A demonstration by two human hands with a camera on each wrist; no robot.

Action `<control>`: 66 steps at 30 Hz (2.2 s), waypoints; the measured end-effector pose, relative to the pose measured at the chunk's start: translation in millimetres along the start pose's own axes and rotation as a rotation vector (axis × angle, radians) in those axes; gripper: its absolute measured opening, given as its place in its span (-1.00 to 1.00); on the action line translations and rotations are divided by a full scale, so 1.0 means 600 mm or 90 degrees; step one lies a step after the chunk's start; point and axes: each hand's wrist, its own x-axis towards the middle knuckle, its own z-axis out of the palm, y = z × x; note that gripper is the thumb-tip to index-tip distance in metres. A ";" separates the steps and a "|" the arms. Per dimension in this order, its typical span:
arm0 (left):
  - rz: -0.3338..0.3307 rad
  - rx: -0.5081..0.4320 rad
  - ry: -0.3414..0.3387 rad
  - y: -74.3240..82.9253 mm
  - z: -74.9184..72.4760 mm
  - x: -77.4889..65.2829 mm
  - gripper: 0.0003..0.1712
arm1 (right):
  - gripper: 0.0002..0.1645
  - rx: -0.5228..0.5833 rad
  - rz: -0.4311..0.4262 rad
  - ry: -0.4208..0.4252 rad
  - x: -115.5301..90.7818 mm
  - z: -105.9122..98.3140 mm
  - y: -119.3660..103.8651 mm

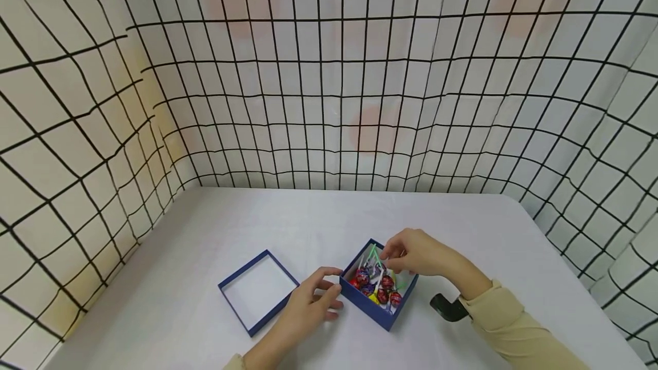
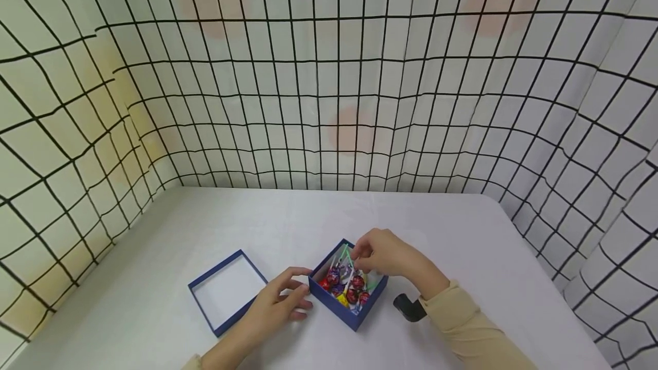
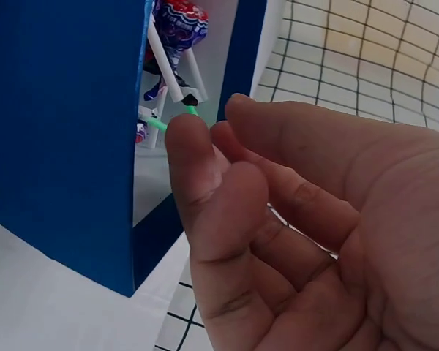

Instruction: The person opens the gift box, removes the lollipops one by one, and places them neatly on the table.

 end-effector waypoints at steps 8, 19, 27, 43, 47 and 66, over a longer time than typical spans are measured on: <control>0.011 0.008 -0.002 0.001 0.001 0.008 -0.62 | -0.95 -0.022 0.041 -0.010 0.008 0.012 -0.008; 0.010 0.002 0.002 0.001 0.001 0.015 -0.64 | -0.93 -0.048 0.044 0.000 0.017 0.028 -0.015; 0.018 0.004 0.001 0.000 0.000 0.017 -0.64 | -0.92 -0.051 0.027 0.005 0.020 0.034 -0.016; 0.008 0.035 0.014 0.001 0.004 0.021 -0.69 | -0.88 -0.040 -0.003 0.003 0.016 0.033 -0.012; 0.006 0.034 0.013 0.002 0.004 0.020 -0.69 | -0.89 -0.031 -0.015 -0.004 0.015 0.031 -0.010; 0.000 0.024 0.011 0.000 0.004 0.022 -0.68 | -0.95 0.016 -0.052 0.010 -0.014 0.010 0.009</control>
